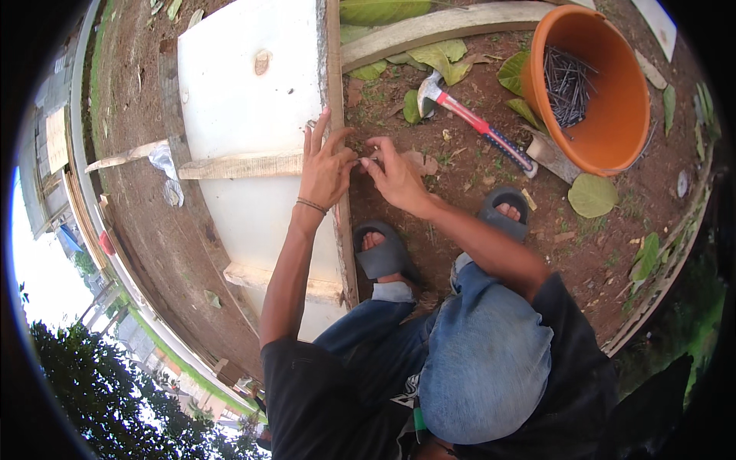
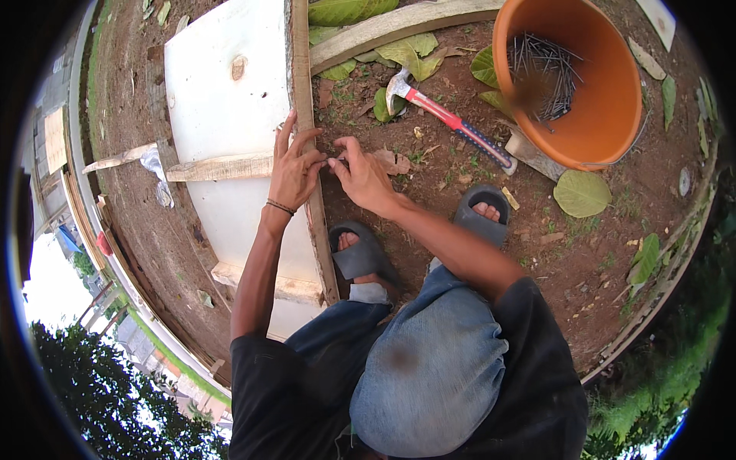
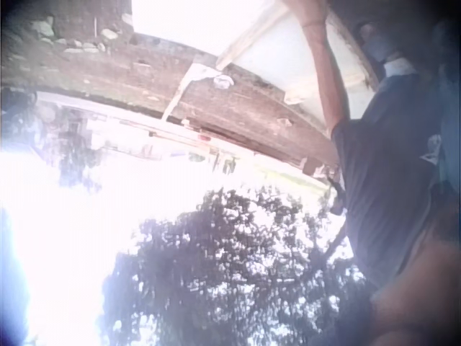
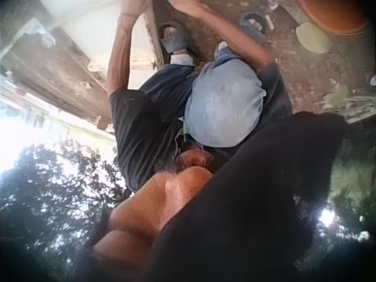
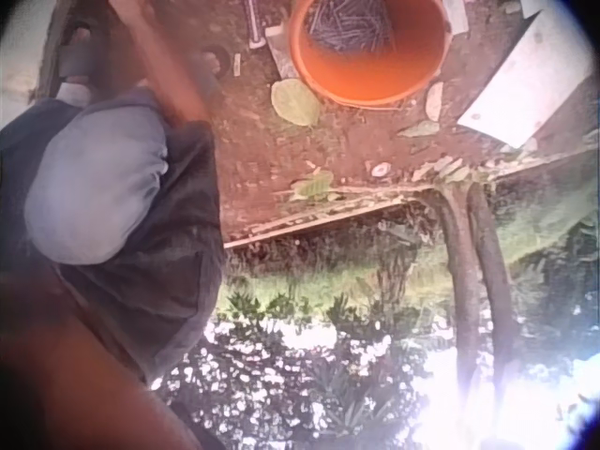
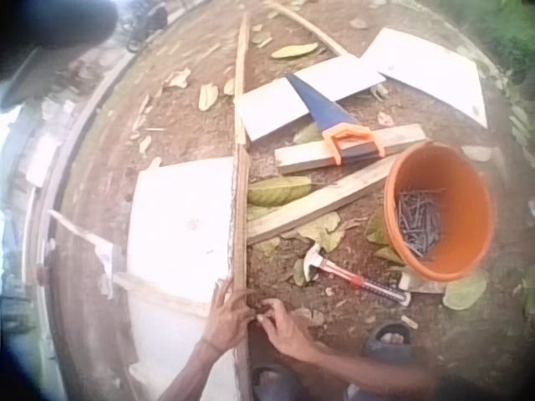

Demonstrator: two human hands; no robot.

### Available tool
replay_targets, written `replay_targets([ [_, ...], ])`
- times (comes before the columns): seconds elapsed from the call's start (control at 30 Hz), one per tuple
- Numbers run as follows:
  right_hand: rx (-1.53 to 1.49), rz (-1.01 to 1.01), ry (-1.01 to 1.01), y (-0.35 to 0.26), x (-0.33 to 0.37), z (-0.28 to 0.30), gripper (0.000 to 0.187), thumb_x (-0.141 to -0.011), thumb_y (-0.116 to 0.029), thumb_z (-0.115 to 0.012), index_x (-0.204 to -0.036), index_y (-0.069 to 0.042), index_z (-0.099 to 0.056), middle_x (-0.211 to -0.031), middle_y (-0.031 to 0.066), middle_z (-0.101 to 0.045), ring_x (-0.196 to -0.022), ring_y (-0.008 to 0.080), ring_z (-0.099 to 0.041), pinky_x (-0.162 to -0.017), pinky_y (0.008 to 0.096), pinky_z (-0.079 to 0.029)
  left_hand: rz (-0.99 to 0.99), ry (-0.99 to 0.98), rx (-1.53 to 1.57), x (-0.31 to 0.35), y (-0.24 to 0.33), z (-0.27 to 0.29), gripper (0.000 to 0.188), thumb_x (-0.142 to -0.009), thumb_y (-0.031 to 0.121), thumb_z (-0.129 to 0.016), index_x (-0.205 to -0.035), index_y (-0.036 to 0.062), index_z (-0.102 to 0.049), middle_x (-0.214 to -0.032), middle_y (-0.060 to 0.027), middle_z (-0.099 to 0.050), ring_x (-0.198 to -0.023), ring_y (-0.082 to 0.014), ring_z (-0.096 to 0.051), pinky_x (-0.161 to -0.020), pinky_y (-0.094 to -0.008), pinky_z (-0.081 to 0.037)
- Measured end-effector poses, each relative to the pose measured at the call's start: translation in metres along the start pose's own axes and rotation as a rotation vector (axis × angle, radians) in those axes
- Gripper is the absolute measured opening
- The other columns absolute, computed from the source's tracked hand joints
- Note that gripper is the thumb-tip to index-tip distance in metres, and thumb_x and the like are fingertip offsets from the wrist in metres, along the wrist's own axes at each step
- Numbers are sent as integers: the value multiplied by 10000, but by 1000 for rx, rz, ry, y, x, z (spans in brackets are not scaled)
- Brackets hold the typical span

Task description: The person assembles a wooden frame on a white board by cutting a wooden strip with a hand saw and securing it with nails using a hammer. The person positions the strip, saws it to length, and then hammers nails into the board to attach the strip.

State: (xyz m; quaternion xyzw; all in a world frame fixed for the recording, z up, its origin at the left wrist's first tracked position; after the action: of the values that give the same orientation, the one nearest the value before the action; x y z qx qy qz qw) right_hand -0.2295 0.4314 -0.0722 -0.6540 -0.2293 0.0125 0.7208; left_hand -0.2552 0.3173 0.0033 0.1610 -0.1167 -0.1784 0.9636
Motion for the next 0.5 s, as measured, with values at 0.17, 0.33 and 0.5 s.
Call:
replay_targets([
  [0.17, 814, 290, 393, -47, 30, 121, 478, -848, -172, -727, -1269, -73, -523, -1161, 113, -615, -1140, 323, -555, -996, 477, -378, -12, 61, 71, 6, -3, 2, 98, -749, -9, -707, -736, 64, -642, -1347, -69, -590, -1530, -389, -187, -1211, -581, -248],
  [0.33, 998, -8, 278, 0, 22, 176, 371, -881, -154, -694, -1213, -62, -557, -1138, 143, -588, -1124, 336, -552, -984, 501, -365, -37, 64, 9, 6, -3, 4, 90, -770, 27, -704, -738, 88, -646, -1388, -38, -561, -1542, -355, -170, -1219, -638, -114],
  [0.5, 932, 81, 133, -21, 29, 173, 270, -943, -180, -637, -1153, -23, -573, -1037, 148, -604, -1005, 362, -587, -838, 467, -444, -241, -25, -264, 0, 6, -1, 62, -833, 84, -657, -792, 128, -673, -1444, -8, -516, -1548, -189, -186, -1211, -659, 4],
])
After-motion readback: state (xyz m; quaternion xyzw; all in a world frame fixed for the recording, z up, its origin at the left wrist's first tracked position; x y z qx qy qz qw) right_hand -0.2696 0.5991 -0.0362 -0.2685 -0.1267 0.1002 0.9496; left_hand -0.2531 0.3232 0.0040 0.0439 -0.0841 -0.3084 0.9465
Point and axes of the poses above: each hand's wrist, its own x-axis away from the middle knuckle, its own z-axis out of the back of the hand, y = z × x, the point moved 9 cm from there along -x, towards the middle knuckle
